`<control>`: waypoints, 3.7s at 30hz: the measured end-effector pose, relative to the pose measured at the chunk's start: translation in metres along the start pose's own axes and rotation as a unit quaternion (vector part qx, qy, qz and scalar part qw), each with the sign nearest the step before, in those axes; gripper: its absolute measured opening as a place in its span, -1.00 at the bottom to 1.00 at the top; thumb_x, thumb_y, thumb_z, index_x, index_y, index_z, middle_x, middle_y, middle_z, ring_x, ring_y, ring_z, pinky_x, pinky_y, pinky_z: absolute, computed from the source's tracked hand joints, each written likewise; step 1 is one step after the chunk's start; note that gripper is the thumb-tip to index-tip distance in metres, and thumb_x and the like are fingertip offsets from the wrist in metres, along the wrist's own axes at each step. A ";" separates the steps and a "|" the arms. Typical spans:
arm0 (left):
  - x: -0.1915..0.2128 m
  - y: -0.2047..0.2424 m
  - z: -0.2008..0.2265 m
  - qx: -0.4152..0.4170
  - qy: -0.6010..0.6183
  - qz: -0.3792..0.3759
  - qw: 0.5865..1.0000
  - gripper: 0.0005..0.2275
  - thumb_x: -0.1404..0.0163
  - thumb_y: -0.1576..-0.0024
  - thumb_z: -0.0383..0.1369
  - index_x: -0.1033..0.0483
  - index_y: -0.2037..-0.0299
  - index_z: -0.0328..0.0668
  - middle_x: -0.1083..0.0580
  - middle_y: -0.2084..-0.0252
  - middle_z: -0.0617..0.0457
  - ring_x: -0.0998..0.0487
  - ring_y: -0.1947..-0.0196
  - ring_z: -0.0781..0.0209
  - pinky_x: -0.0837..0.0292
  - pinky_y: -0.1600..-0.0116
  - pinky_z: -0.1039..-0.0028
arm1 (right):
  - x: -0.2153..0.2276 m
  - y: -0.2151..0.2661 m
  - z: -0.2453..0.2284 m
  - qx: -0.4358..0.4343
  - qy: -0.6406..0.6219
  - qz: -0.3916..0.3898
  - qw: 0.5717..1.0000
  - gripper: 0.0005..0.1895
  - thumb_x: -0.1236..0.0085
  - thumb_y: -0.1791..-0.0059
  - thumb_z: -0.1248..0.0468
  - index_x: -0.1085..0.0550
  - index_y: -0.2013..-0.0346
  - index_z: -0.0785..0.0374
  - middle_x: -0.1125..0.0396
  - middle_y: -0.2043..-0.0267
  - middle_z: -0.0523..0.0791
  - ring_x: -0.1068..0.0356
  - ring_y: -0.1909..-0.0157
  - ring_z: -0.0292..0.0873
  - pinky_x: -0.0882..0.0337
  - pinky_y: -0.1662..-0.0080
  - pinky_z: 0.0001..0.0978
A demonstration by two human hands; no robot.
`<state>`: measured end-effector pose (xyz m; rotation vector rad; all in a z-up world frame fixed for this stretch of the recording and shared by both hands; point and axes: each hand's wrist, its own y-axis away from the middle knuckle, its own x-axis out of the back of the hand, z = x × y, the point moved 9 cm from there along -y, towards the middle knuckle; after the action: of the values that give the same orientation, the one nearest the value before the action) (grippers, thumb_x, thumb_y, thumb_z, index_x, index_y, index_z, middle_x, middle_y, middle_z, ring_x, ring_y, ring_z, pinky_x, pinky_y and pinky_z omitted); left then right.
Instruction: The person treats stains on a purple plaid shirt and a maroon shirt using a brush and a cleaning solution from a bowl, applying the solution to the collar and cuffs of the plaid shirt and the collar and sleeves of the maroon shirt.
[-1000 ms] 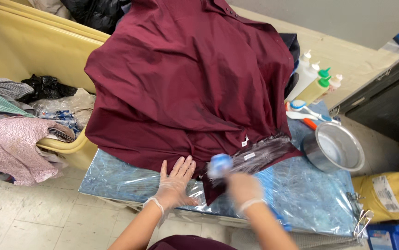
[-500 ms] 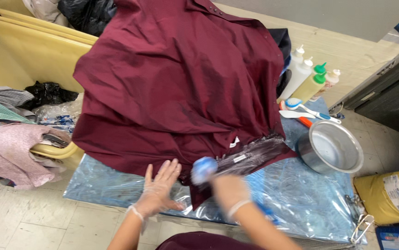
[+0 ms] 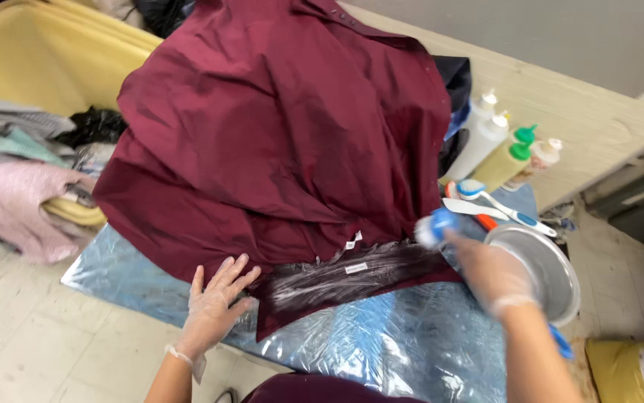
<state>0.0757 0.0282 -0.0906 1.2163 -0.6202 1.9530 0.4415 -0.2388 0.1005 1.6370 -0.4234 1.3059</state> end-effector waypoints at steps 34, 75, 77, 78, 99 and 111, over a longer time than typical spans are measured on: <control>-0.014 -0.008 0.053 0.110 -0.093 -0.192 0.971 -0.16 0.05 -0.02 0.36 0.26 -0.50 0.82 0.37 -0.62 0.57 0.44 -0.62 0.36 0.58 -0.44 -0.37 | -0.060 -0.075 -0.043 0.037 0.139 0.043 0.989 -0.31 0.14 -0.02 0.42 -0.15 -0.41 -0.20 -0.48 0.03 -0.07 -0.51 -0.02 0.10 -0.51 0.10 -0.02; 0.042 -0.007 0.066 0.030 -0.062 -0.309 0.949 -0.08 -0.02 -0.08 0.22 0.34 -0.56 0.47 0.51 -0.63 0.41 0.52 -0.61 0.35 0.53 -0.50 -0.22 | -0.057 0.046 -0.144 -0.082 0.153 -0.054 0.983 -0.35 0.17 -0.10 0.48 -0.13 -0.41 -0.17 -0.50 0.23 -0.17 -0.54 0.29 -0.30 -0.64 0.22 -0.49; 0.031 -0.006 0.057 0.003 -0.076 -0.331 0.941 0.04 -0.10 -0.01 0.22 0.46 -0.57 0.43 0.53 -0.63 0.49 0.53 -0.61 0.42 0.48 -0.49 -0.13 | -0.094 0.085 -0.225 0.079 0.092 -0.112 0.986 -0.18 0.24 -0.08 0.54 -0.05 -0.50 -0.35 -0.36 0.37 -0.14 -0.41 0.37 -0.24 -0.58 0.27 -0.41; 0.028 -0.006 0.053 0.002 -0.079 -0.335 0.939 0.04 -0.10 -0.01 0.22 0.46 -0.57 0.43 0.53 -0.63 0.49 0.53 -0.61 0.42 0.48 -0.49 -0.13 | -0.117 0.085 -0.233 0.077 0.089 -0.116 0.986 -0.18 0.24 -0.08 0.54 -0.05 -0.50 -0.35 -0.36 0.37 -0.14 -0.41 0.37 -0.24 -0.58 0.27 -0.41; 0.040 -0.003 0.044 -0.050 0.017 -0.272 0.961 0.24 -0.26 0.04 0.14 0.57 -0.56 -0.14 0.22 -0.64 -0.01 0.38 -0.62 0.18 0.48 -0.46 -0.02 | -0.110 0.032 -0.126 -0.017 0.094 0.040 0.995 -0.67 0.08 -0.07 0.31 -0.61 0.06 -0.13 -0.58 0.20 -0.11 -0.59 0.05 -0.05 -0.58 -0.01 -0.09; -0.001 -0.015 0.016 -0.041 -0.038 -0.221 0.974 0.36 -0.43 0.25 0.21 0.50 -0.57 0.19 0.41 -0.65 0.36 0.41 -0.61 0.39 0.44 -0.45 0.11 | -0.125 0.060 -0.188 0.195 0.014 -0.109 0.975 -0.40 0.26 -0.18 0.29 -0.13 -0.49 -0.32 -0.29 0.46 -0.20 -0.26 0.55 -0.24 -0.39 0.45 -0.37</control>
<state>0.0962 0.0256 -0.0845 1.2569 -0.4186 1.5009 0.2472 -0.1459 0.0098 1.9224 0.0385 1.2977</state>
